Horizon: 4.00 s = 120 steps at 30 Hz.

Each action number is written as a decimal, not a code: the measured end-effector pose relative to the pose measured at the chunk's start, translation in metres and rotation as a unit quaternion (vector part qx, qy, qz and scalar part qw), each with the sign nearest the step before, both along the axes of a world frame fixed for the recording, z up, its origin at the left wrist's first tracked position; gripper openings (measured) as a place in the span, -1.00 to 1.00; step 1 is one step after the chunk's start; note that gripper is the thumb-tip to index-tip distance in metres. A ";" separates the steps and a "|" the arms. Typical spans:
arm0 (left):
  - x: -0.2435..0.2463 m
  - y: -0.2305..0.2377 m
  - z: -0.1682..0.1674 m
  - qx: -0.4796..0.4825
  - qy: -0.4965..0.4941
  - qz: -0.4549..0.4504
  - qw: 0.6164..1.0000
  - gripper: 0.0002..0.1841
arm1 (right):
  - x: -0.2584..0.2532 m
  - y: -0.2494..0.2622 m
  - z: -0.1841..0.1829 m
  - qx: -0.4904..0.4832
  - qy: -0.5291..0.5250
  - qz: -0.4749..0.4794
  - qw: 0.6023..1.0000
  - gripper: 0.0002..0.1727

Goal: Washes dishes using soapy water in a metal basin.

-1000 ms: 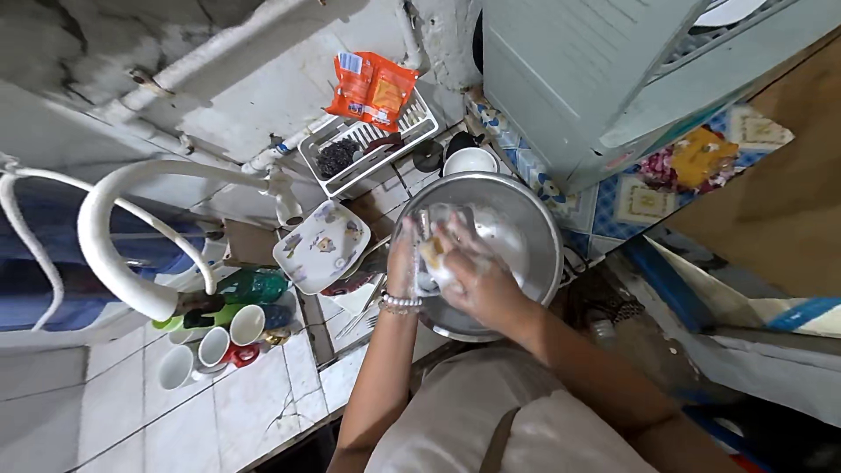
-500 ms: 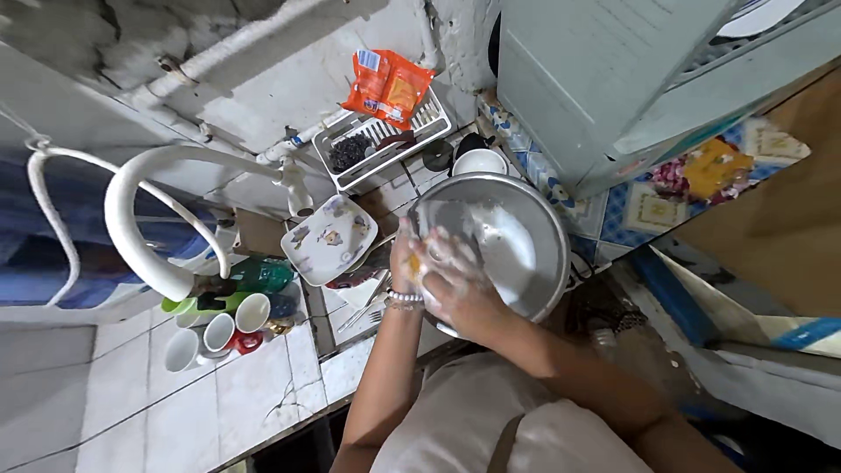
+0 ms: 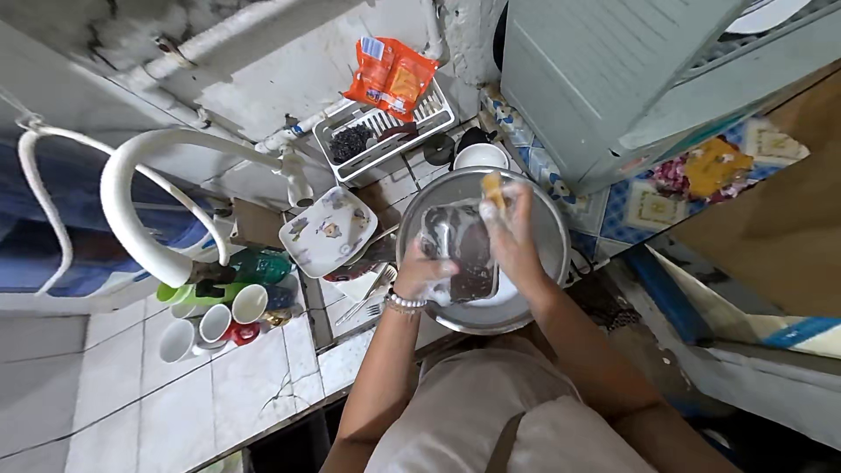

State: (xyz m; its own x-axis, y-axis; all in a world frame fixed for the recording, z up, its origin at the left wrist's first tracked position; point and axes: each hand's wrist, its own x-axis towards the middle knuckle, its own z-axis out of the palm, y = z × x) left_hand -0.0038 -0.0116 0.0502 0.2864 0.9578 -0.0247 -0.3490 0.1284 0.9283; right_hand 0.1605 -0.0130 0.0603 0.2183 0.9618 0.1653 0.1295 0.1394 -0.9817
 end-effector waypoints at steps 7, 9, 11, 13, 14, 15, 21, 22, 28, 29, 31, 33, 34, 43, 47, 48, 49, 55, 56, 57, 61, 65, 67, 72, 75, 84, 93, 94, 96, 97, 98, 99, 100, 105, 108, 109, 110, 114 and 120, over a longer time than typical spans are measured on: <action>-0.014 0.011 0.006 0.084 0.135 -0.082 0.984 -0.49 | 0.015 0.017 -0.002 -0.056 -0.061 0.081 0.993 -0.60; -0.016 0.012 0.004 0.111 0.147 -0.085 0.979 -0.50 | 0.016 0.020 0.002 -0.081 -0.105 0.116 0.984 -0.57; -0.015 0.012 0.005 0.131 0.172 -0.081 0.973 -0.51 | 0.014 0.023 0.001 -0.077 -0.157 0.153 0.973 -0.54; -0.014 0.012 0.008 0.151 0.197 -0.083 0.965 -0.51 | 0.012 0.025 0.000 -0.070 -0.200 0.187 0.959 -0.50; -0.013 0.013 0.009 0.153 0.210 -0.082 0.962 -0.53 | 0.011 0.026 0.001 -0.071 -0.214 0.203 0.953 -0.48; -0.012 0.013 0.011 0.152 0.223 -0.079 0.960 -0.55 | 0.011 0.027 0.002 -0.069 -0.224 0.213 0.949 -0.47; 0.004 0.006 0.027 0.171 0.404 0.106 0.892 -0.69 | 0.008 0.027 0.002 -0.034 -0.228 0.159 0.960 -0.45; 0.007 0.006 0.024 0.193 0.410 0.142 0.880 -0.63 | 0.005 0.024 0.005 -0.035 -0.223 0.138 0.964 -0.44; 0.015 0.007 0.015 0.208 0.321 0.197 0.903 -0.52 | -0.005 0.014 0.007 -0.014 -0.150 0.055 0.987 -0.45; 0.015 0.007 0.015 0.190 0.285 0.205 0.917 -0.51 | -0.004 0.014 0.003 -0.007 -0.109 0.048 0.993 -0.45; 0.014 0.007 0.016 0.155 0.225 0.238 0.932 -0.52 | -0.004 0.015 -0.002 -0.020 0.015 0.046 0.999 -0.44; 0.014 0.009 0.015 0.113 0.177 0.271 0.939 -0.51 | -0.007 0.016 -0.006 -0.038 0.140 0.055 0.988 -0.43; 0.014 0.010 0.013 0.101 0.159 0.279 0.942 -0.51 | -0.009 0.014 -0.005 -0.030 0.171 0.050 0.983 -0.45; 0.008 0.012 0.007 0.044 0.053 0.267 0.961 -0.44 | -0.016 0.005 -0.005 0.006 0.153 0.035 0.988 -0.59; 0.005 0.012 0.004 0.006 -0.060 0.261 0.963 -0.41 | -0.017 0.003 -0.015 0.021 0.116 0.020 0.993 -0.64; 0.005 0.012 0.004 0.005 -0.081 0.259 0.963 -0.39 | -0.017 0.003 -0.017 0.029 0.104 0.019 0.994 -0.65; 0.003 0.012 0.003 0.002 -0.103 0.251 0.962 -0.35 | -0.017 0.004 -0.020 0.044 0.089 0.020 0.995 -0.64; -0.008 0.016 0.008 0.019 -0.191 0.210 0.959 -0.26 | -0.008 0.014 -0.035 0.149 0.024 0.056 0.987 -0.48; -0.010 0.016 0.008 0.029 -0.205 0.204 0.957 -0.26 | -0.008 0.016 -0.037 0.174 0.039 0.066 0.982 -0.42; -0.012 0.016 0.007 0.038 -0.219 0.196 0.955 -0.26 | -0.008 0.016 -0.038 0.198 0.062 0.081 0.975 -0.38; -0.015 0.017 0.011 0.050 -0.290 0.174 0.940 -0.26 | -0.008 0.018 -0.047 0.222 0.188 0.136 0.947 -0.40; -0.016 0.019 -0.003 -0.043 -0.332 0.212 0.918 -0.30 | -0.033 -0.004 -0.044 0.083 0.348 0.080 0.930 -0.34; -0.013 0.018 -0.009 -0.052 -0.363 0.208 0.907 -0.35 | -0.047 -0.018 -0.034 0.015 0.400 0.036 0.916 -0.09; 0.003 0.013 0.002 -0.072 -0.309 0.197 0.928 -0.41 | -0.051 -0.020 -0.028 -0.032 0.433 -0.069 0.898 -0.05; 0.008 0.012 0.004 -0.031 -0.096 0.262 0.960 -0.44 | -0.036 -0.012 -0.037 -0.017 0.388 -0.094 0.917 -0.22; -0.016 0.007 -0.023 0.239 0.473 0.050 0.846 -0.29 | 0.012 0.001 -0.051 0.059 -0.173 0.018 0.983 -0.52; 0.017 -0.006 -0.005 0.138 0.180 0.215 0.950 -0.57 | -0.004 -0.003 -0.045 0.092 0.119 0.037 0.988 -0.68; 0.015 -0.003 -0.005 0.100 0.119 0.233 0.960 -0.58 | -0.009 -0.004 -0.044 0.087 0.182 0.032 0.979 -0.64; 0.010 0.001 -0.010 0.063 0.003 0.237 0.970 -0.59 | -0.017 -0.006 -0.043 0.095 0.226 0.011 0.969 -0.60; 0.009 0.002 -0.012 0.056 -0.055 0.226 0.971 -0.59 | -0.020 -0.007 -0.043 0.109 0.227 -0.003 0.968 -0.59; 0.008 0.003 -0.014 0.053 -0.105 0.209 0.971 -0.58 | -0.021 -0.007 -0.044 0.128 0.219 -0.012 0.967 -0.57; 0.006 0.004 -0.015 0.049 -0.149 0.189 0.969 -0.58 | -0.021 -0.006 -0.047 0.149 0.207 -0.019 0.967 -0.55; 0.004 0.005 -0.018 0.048 -0.187 0.170 0.966 -0.60 | -0.022 -0.005 -0.050 0.167 0.195 -0.026 0.966 -0.53; 0.003 0.008 -0.030 0.051 -0.272 0.118 0.954 -0.72 | -0.013 0.002 -0.064 0.247 0.105 -0.063 0.961 -0.44; 0.015 -0.007 -0.036 -0.032 -0.254 0.145 0.956 -0.82 | 0.000 0.009 -0.070 0.352 0.002 -0.074 0.933 -0.40; 0.019 -0.014 -0.036 -0.084 -0.257 0.145 0.952 -0.82 | 0.005 0.011 -0.069 0.384 -0.028 -0.067 0.920 -0.38; 0.023 -0.021 -0.034 -0.140 -0.286 0.139 0.938 -0.78 | 0.008 0.012 -0.067 0.416 -0.052 -0.058 0.906 -0.38; 0.020 -0.032 -0.057 -0.214 -0.420 -0.051 0.880 -0.47 | 0.014 0.014 -0.060 0.489 -0.122 -0.007 0.864 -0.35; 0.007 -0.041 -0.060 -0.242 -0.332 0.036 0.911 -0.57 | 0.013 0.002 -0.038 0.143 -0.159 0.133 0.968 -0.44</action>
State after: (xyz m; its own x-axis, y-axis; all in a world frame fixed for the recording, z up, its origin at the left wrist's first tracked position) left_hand 0.0027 -0.0523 -0.0103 0.3300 0.8973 -0.2933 -0.8366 0.4219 0.3495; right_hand 0.1736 -0.0113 0.0223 -0.1370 0.8815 0.4519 0.3409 0.4703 -0.8140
